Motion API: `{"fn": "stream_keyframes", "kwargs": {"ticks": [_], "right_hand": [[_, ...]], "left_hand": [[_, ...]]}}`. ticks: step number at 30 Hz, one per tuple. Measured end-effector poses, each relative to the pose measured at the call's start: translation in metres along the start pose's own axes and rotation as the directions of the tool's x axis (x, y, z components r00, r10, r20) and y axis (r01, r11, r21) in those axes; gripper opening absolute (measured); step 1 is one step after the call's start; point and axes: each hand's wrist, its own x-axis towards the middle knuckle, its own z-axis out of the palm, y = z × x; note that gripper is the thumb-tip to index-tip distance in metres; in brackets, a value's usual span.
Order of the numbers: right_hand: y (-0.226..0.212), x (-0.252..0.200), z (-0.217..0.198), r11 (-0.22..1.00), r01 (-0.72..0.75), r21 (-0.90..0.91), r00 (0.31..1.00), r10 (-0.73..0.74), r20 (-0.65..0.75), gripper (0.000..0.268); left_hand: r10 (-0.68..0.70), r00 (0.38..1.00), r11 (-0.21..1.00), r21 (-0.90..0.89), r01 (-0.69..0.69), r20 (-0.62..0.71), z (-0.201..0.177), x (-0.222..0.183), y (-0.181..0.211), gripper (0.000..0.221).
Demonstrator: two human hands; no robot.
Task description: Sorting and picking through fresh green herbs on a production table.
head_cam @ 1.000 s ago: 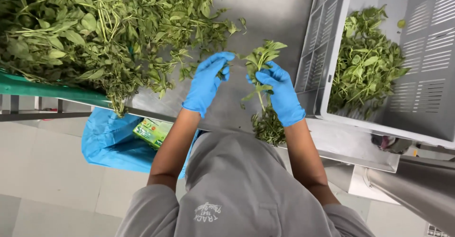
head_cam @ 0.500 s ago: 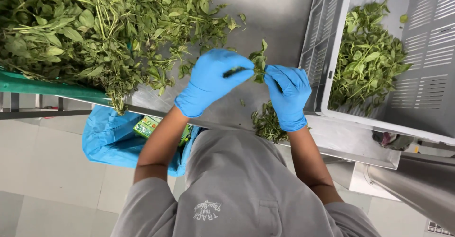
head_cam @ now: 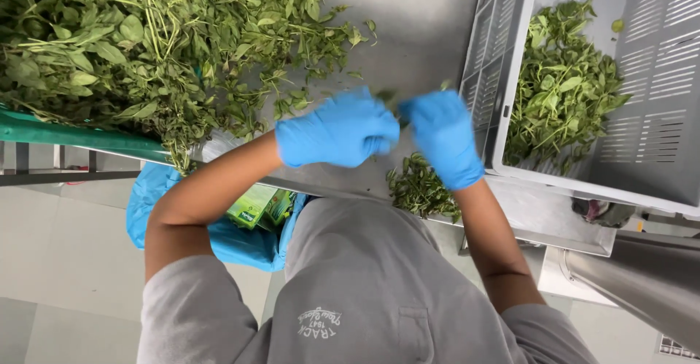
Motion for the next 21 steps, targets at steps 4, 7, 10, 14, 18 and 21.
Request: {"fn": "stream_keyframes", "kwargs": {"ticks": [4, 7, 10, 14, 18, 21], "right_hand": [[0.06, -0.026, 0.025, 0.647, -0.514, 0.563, 0.748, 0.659, -0.076, 0.015], [0.046, -0.03, 0.032, -0.124, -0.364, 0.923, 0.397, 0.876, 0.274, 0.018], [0.057, -0.045, 0.071, -0.581, -0.109, 0.806, 0.421, 0.708, 0.568, 0.016], [0.037, -0.028, 0.059, -0.688, -0.092, 0.72, 0.44, 0.62, 0.649, 0.03], [0.031, -0.029, 0.051, -0.781, 0.053, 0.623, 0.461, 0.572, 0.678, 0.03], [0.036, -0.039, 0.033, -0.62, -0.039, 0.784, 0.443, 0.693, 0.57, 0.025]], "left_hand": [[-0.034, 0.989, 0.473, -0.875, -0.109, -0.141, -0.035, -0.027, 0.0, 0.01], [-0.488, 0.873, 0.44, -0.867, 0.236, -0.01, -0.005, -0.046, -0.006, 0.01], [-0.735, 0.669, -0.002, -0.988, 0.156, 0.107, 0.079, -0.048, -0.018, 0.013], [-0.811, 0.535, -0.077, -0.949, 0.306, 0.238, 0.19, -0.034, 0.01, 0.015], [-0.723, 0.653, -0.017, -0.95, 0.312, 0.227, 0.259, -0.004, 0.063, 0.016], [-0.584, 0.811, 0.432, -0.855, 0.288, -0.021, 0.241, 0.013, 0.082, 0.036]]}}
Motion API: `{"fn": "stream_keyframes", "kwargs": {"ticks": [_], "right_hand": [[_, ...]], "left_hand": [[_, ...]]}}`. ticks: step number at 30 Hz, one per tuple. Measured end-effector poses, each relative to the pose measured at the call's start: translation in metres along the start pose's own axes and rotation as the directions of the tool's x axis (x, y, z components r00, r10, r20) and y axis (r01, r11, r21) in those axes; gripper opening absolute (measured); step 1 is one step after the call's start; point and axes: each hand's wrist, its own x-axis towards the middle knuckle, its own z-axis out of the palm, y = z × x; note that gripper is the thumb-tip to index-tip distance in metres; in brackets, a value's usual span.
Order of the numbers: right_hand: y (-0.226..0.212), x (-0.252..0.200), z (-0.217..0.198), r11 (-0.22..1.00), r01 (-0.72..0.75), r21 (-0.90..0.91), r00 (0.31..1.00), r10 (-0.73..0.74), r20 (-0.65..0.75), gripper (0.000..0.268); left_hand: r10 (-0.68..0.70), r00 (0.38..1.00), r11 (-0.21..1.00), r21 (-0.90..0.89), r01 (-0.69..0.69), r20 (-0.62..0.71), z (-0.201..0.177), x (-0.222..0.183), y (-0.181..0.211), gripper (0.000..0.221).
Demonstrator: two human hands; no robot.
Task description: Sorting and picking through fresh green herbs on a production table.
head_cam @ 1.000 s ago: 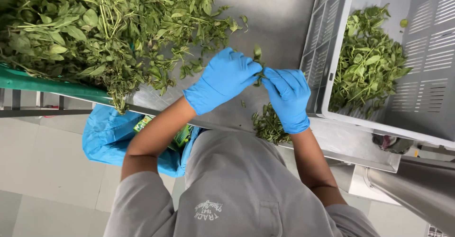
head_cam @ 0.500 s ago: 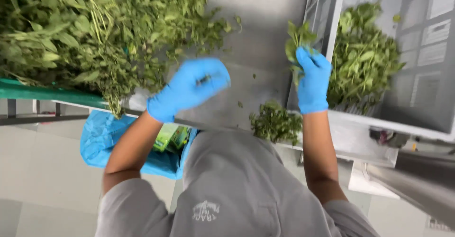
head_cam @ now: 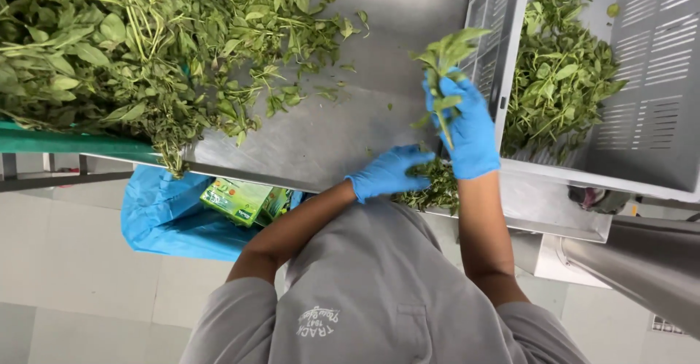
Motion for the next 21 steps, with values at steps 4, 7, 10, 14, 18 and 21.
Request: {"fn": "stream_keyframes", "kwargs": {"ticks": [4, 7, 10, 14, 18, 21], "right_hand": [[-0.053, -0.053, 0.043, 0.451, 0.49, -0.746, 0.739, -0.669, 0.081, 0.017], [-0.105, -0.046, 0.013, 0.173, 0.594, -0.785, 0.429, -0.894, 0.128, 0.021], [-0.141, -0.026, -0.093, -0.346, 0.112, -0.932, 0.371, -0.855, 0.362, 0.067], [-0.131, -0.035, -0.111, -0.506, -0.228, -0.832, 0.355, -0.839, 0.413, 0.091], [-0.073, -0.043, -0.023, -0.3, 0.196, -0.933, 0.464, -0.81, 0.358, 0.067], [-0.018, -0.048, 0.022, -0.209, 0.399, -0.893, 0.609, -0.668, 0.428, 0.057]], "left_hand": [[0.523, 0.841, 0.583, 0.662, -0.47, 0.137, -0.021, -0.002, 0.023, 0.07], [0.065, 0.99, 0.938, 0.33, -0.104, 0.126, -0.061, 0.0, 0.008, 0.032], [0.072, 0.972, 0.855, 0.516, 0.055, -0.222, -0.09, -0.001, -0.051, 0.018], [-0.145, 0.91, 0.652, 0.654, 0.383, -0.389, -0.129, 0.006, -0.117, 0.021], [-0.045, 0.925, 0.645, 0.696, 0.315, -0.378, -0.127, 0.017, -0.143, 0.045], [0.105, 0.955, 0.632, 0.76, 0.151, -0.277, -0.114, 0.037, -0.165, 0.057]]}}
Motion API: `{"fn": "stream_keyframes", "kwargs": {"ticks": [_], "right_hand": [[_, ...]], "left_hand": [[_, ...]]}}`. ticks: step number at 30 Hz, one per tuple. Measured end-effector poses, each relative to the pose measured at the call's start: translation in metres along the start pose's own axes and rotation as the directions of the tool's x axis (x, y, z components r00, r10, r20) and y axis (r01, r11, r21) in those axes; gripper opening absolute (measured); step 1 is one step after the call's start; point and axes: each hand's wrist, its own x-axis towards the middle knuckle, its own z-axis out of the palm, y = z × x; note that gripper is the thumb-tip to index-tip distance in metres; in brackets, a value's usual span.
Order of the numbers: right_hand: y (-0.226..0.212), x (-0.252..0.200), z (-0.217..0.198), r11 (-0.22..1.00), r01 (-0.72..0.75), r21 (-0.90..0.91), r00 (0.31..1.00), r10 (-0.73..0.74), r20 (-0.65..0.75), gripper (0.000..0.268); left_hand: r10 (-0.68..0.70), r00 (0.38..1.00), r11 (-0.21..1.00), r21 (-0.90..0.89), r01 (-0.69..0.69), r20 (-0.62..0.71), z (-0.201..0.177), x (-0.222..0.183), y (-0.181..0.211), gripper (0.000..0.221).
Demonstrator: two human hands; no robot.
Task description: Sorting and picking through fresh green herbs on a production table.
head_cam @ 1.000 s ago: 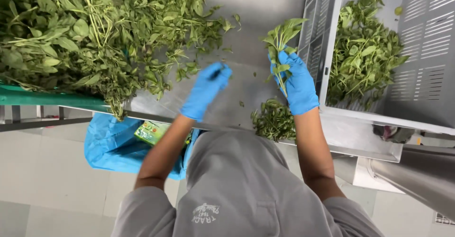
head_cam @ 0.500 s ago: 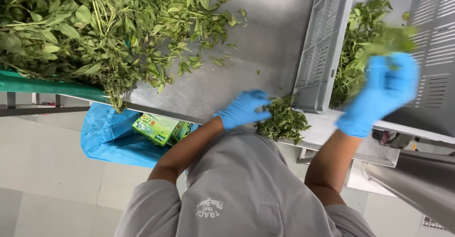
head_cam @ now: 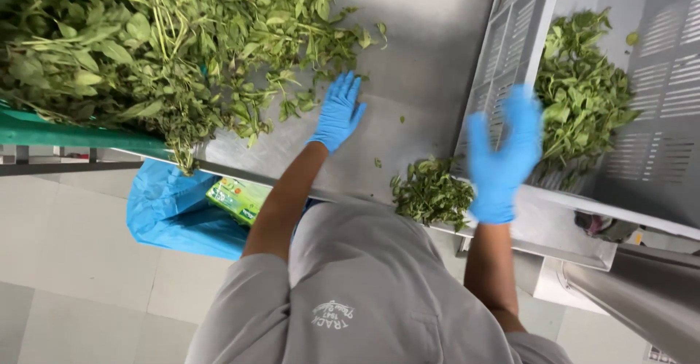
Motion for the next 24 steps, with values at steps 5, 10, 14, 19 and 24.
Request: {"fn": "stream_keyframes", "kwargs": {"ticks": [5, 10, 14, 19, 24], "right_hand": [[-0.027, -0.029, 0.04, 0.994, 0.053, 0.092, 0.959, -0.077, 0.272, 0.054], [0.055, -0.042, 0.109, 0.992, -0.123, 0.005, 0.883, 0.107, 0.458, 0.05], [0.122, -0.056, 0.163, 0.992, -0.009, -0.125, 0.877, 0.068, 0.475, 0.07], [0.132, -0.099, 0.163, 0.919, 0.369, -0.137, 0.668, -0.16, 0.727, 0.084], [0.126, -0.136, 0.125, 0.916, 0.32, 0.241, 0.557, -0.388, 0.734, 0.059]], "left_hand": [[0.044, 0.998, 0.981, -0.187, -0.052, -0.052, 0.051, 0.009, 0.037, 0.052], [0.528, 0.701, 0.783, -0.594, -0.185, 0.479, 0.042, -0.042, 0.138, 0.026], [0.559, 0.816, 0.731, -0.552, -0.402, 0.146, -0.034, -0.059, 0.103, 0.031], [-0.01, 0.98, 0.979, -0.202, -0.031, -0.199, -0.08, -0.082, -0.02, 0.032], [-0.43, 0.819, 0.902, -0.225, 0.368, -0.381, -0.111, -0.073, -0.061, 0.023]]}}
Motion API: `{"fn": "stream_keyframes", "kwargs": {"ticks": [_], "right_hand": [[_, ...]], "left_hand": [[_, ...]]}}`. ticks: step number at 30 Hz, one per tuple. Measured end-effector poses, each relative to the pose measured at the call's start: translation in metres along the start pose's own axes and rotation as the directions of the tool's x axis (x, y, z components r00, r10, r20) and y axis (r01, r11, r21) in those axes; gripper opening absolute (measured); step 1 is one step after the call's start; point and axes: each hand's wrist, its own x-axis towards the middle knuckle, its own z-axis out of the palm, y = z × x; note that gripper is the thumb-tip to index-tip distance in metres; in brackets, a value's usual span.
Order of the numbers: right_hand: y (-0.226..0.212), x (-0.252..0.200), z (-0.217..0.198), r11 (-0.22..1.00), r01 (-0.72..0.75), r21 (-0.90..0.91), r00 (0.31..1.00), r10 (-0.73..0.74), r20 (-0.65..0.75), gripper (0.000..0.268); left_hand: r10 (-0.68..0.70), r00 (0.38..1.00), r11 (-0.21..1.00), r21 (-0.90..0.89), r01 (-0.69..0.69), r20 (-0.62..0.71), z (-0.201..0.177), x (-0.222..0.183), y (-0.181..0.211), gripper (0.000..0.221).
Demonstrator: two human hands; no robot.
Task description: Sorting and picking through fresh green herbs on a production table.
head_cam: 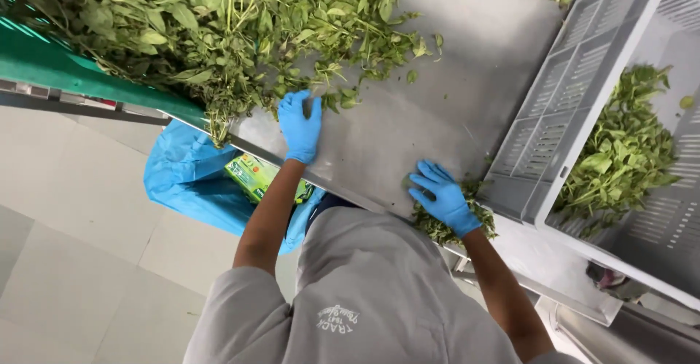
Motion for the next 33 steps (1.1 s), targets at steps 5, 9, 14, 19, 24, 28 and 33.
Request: {"fn": "stream_keyframes", "kwargs": {"ticks": [5, 9, 14, 19, 24, 28, 33], "right_hand": [[-0.041, 0.051, -0.021, 0.982, -0.186, 0.015, 0.966, 0.186, -0.182, 0.044], [-0.068, 0.092, -0.022, 0.987, -0.158, 0.002, 0.938, 0.151, -0.311, 0.046], [-0.128, 0.119, -0.047, 0.948, -0.133, 0.29, 0.945, 0.21, -0.252, 0.07], [-0.127, 0.098, -0.08, 0.991, 0.041, 0.131, 0.95, 0.002, -0.311, 0.032], [-0.107, 0.048, -0.213, 0.873, -0.457, -0.17, 0.74, 0.267, -0.617, 0.019], [-0.124, 0.018, -0.264, 0.51, -0.765, -0.393, 0.587, 0.303, -0.751, 0.101], [-0.13, 0.038, -0.201, 0.831, -0.489, -0.266, 0.756, 0.251, -0.604, 0.072]], "left_hand": [[-0.147, 0.988, 0.981, 0.137, 0.141, 0.039, 0.018, 0.032, 0.011, 0.029], [-0.125, 0.992, 0.951, 0.286, 0.119, 0.002, 0.023, 0.024, 0.011, 0.018], [-0.332, 0.933, 0.798, -0.487, 0.356, 0.137, 0.006, -0.03, 0.085, 0.006], [-0.216, 0.781, 0.28, -0.729, 0.624, 0.586, 0.022, -0.062, 0.109, 0.02], [-0.156, 0.974, 0.904, -0.374, 0.207, 0.163, 0.016, -0.01, 0.078, 0.022], [0.048, 0.995, 0.989, 0.134, -0.06, 0.088, 0.038, 0.0, 0.043, 0.036], [-0.073, 0.961, 0.997, -0.019, 0.081, 0.265, 0.04, -0.023, 0.064, 0.008]]}}
